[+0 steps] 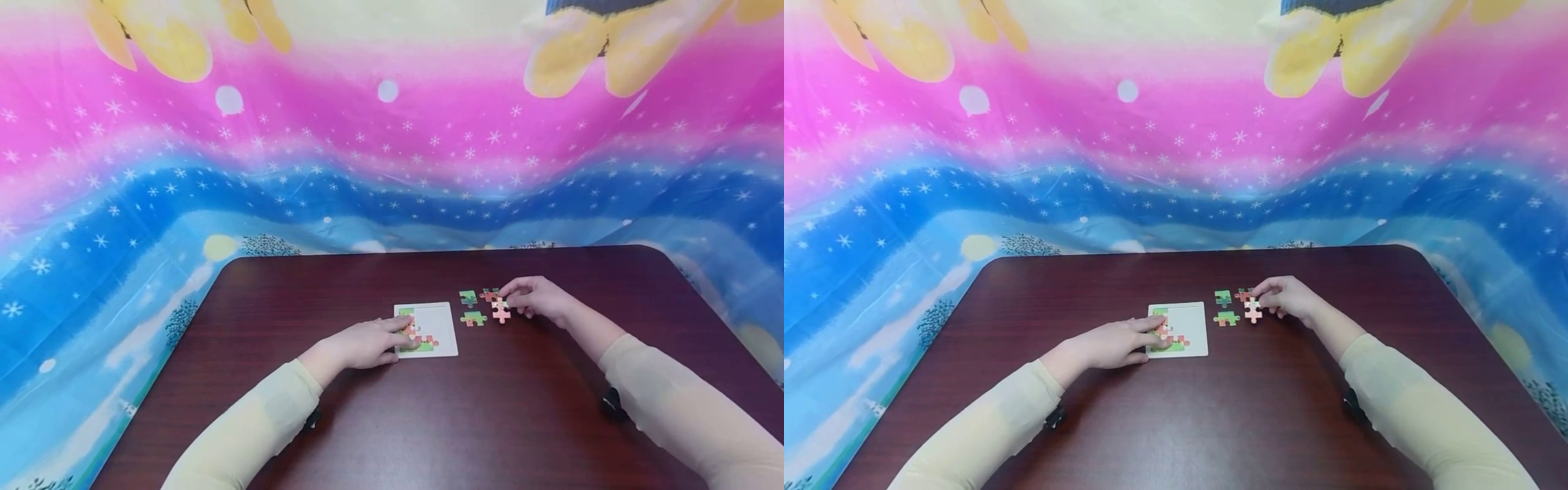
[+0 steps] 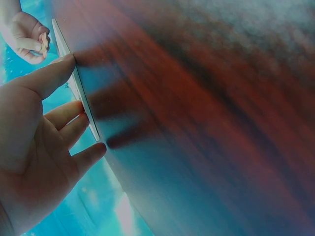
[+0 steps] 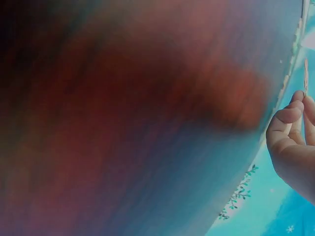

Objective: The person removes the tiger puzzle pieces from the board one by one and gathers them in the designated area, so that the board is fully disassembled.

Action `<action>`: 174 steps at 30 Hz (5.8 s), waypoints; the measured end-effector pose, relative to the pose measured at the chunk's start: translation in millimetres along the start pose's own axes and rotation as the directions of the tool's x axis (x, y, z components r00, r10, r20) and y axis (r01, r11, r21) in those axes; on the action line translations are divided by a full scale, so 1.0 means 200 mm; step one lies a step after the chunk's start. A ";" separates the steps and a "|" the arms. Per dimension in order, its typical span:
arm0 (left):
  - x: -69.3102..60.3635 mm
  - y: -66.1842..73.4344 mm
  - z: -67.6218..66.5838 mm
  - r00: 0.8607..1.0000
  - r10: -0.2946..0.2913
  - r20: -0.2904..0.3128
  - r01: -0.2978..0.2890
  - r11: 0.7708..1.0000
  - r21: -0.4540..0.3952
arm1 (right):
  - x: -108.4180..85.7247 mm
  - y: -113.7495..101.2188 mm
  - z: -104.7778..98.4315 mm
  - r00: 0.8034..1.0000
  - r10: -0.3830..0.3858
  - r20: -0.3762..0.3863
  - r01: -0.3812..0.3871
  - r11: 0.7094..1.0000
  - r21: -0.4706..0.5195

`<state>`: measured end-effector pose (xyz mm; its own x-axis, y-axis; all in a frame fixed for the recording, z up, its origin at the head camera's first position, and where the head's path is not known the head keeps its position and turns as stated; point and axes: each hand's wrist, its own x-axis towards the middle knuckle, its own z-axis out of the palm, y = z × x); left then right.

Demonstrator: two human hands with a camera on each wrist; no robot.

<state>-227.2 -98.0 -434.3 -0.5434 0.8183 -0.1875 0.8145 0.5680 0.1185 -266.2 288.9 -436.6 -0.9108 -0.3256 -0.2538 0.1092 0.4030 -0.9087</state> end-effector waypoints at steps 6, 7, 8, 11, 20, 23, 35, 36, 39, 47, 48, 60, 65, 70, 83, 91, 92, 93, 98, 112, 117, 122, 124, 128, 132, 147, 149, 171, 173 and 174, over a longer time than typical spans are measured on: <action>0.00 0.00 0.00 1.000 0.008 -0.009 -0.008 1.000 0.013 | 0.00 0.01 0.02 1.000 0.011 0.018 -0.010 1.000 -0.008; 0.00 0.00 0.00 1.000 0.009 -0.011 -0.009 1.000 0.013 | 0.00 0.01 0.02 1.000 0.011 0.018 -0.011 1.000 -0.009; 0.00 0.00 0.00 1.000 0.009 -0.014 -0.009 1.000 0.015 | 0.00 0.01 0.02 1.000 0.011 0.018 -0.011 1.000 -0.011; -0.01 0.00 -0.01 1.000 0.009 -0.016 -0.009 1.000 0.011 | 0.00 0.00 0.03 1.000 0.014 0.017 -0.014 1.000 -0.025; 0.00 0.00 0.00 1.000 0.003 -0.012 -0.003 1.000 0.008 | 0.01 0.01 0.03 1.000 0.009 0.004 -0.009 0.997 -0.076; 0.00 0.00 0.00 1.000 -0.001 -0.008 0.001 1.000 0.004 | 0.01 0.00 0.04 1.000 0.010 -0.001 -0.010 0.996 -0.083; 0.00 0.00 -0.01 1.000 -0.006 -0.002 0.006 1.000 0.001 | 0.01 0.01 0.04 1.000 0.010 -0.013 -0.011 0.994 -0.108; 0.00 0.00 -0.01 1.000 -0.007 -0.002 0.007 1.000 0.000 | 0.01 0.01 0.04 1.000 0.009 -0.013 -0.010 0.994 -0.109; -0.01 0.00 -0.01 1.000 -0.005 -0.003 0.005 1.000 -0.004 | 0.01 0.01 0.04 1.000 0.009 -0.013 -0.010 0.994 -0.110; -0.01 0.01 -0.01 1.000 0.002 -0.008 -0.002 1.000 -0.001 | 0.01 0.01 0.05 0.999 0.014 -0.030 -0.018 0.991 -0.130; -0.01 0.01 -0.01 1.000 0.001 -0.008 -0.001 1.000 -0.002 | 0.01 0.01 0.05 0.999 0.014 -0.031 -0.018 0.991 -0.132; 0.00 0.00 -0.01 1.000 0.004 -0.015 -0.003 1.000 0.005 | 0.00 0.00 0.04 1.000 0.012 -0.022 -0.014 0.995 -0.100; 0.00 0.00 0.00 1.000 0.008 -0.016 -0.008 1.000 0.007 | 0.00 -0.02 0.04 1.000 0.014 -0.015 -0.016 0.996 -0.084; 0.00 0.00 0.01 1.000 0.009 -0.020 -0.009 1.000 0.009 | 0.00 -0.07 0.03 1.000 -0.001 -0.027 -0.001 0.996 -0.089; 0.00 -0.02 0.01 1.000 0.004 -0.016 -0.004 1.000 -0.004 | 0.00 -0.19 0.06 0.996 -0.094 -0.012 0.093 0.994 -0.049; 0.00 -0.03 0.01 1.000 -0.004 -0.020 0.002 0.998 -0.064 | 0.02 -0.23 0.12 0.995 -0.103 0.004 0.103 0.994 -0.037; 0.00 -0.03 0.01 1.000 -0.007 -0.019 0.005 0.997 -0.081 | 0.02 -0.24 0.14 0.995 -0.103 0.008 0.103 0.994 -0.030; 0.00 -0.03 0.01 1.000 -0.011 -0.016 0.009 0.995 -0.096 | 0.02 -0.24 0.15 0.995 -0.100 0.013 0.100 0.995 -0.019; 0.00 -0.05 0.01 1.000 -0.012 -0.010 0.011 0.993 -0.118 | 0.04 -0.27 0.21 0.995 -0.092 0.036 0.093 0.996 -0.012; 0.01 -0.06 0.01 0.999 -0.004 -0.052 -0.003 0.989 -0.145 | 0.06 -0.28 0.30 0.995 -0.074 0.065 0.078 0.996 -0.046; 0.01 -0.08 0.02 1.000 -0.005 -0.026 0.002 0.993 -0.121 | 0.07 -0.27 0.33 0.995 -0.076 0.069 0.079 0.996 -0.036; 0.01 -0.07 0.00 1.000 0.004 -0.001 -0.004 0.992 -0.124 | 0.09 -0.27 0.37 0.992 -0.089 0.094 0.089 0.996 0.006; 0.00 -0.07 -0.01 1.000 0.003 0.006 -0.002 0.992 -0.124 | 0.10 -0.27 0.39 0.991 -0.086 0.106 0.084 0.996 0.020; -0.01 -0.07 -0.01 1.000 0.009 -0.005 -0.010 0.995 -0.100 | 0.12 -0.27 0.43 0.990 -0.069 0.123 0.065 0.997 0.037; -0.02 -0.07 -0.01 1.000 0.018 -0.023 -0.019 0.998 -0.066 | 0.13 -0.26 0.47 0.989 -0.063 0.136 0.059 0.998 0.034; -0.02 -0.08 0.00 1.000 0.013 -0.018 -0.014 0.996 -0.087 | 0.15 -0.23 0.58 0.981 -0.051 0.187 0.044 0.998 0.045; -0.02 -0.08 -0.01 1.000 0.019 -0.014 -0.020 0.996 -0.082 | 0.15 -0.22 0.60 0.983 -0.048 0.179 0.045 0.999 0.023; -0.03 -0.08 0.00 1.000 0.013 -0.009 -0.013 0.997 -0.075 | 0.15 -0.21 0.64 0.989 -0.060 0.137 0.077 0.990 -0.120; -0.03 -0.08 0.00 1.000 0.014 -0.011 -0.014 0.998 -0.068 | 0.15 -0.20 0.64 0.988 -0.063 0.138 0.080 0.990 -0.119; -0.03 -0.08 0.00 1.000 0.012 -0.009 -0.012 0.998 -0.067 | 0.15 -0.20 0.65 0.988 -0.065 0.138 0.082 0.989 -0.120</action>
<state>-237.7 -111.3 -434.5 -0.5354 0.8257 -0.1774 0.8057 0.5624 0.1859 -246.5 152.7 -451.3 -0.8522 -0.4662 -0.2376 -0.0144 0.4748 -0.8800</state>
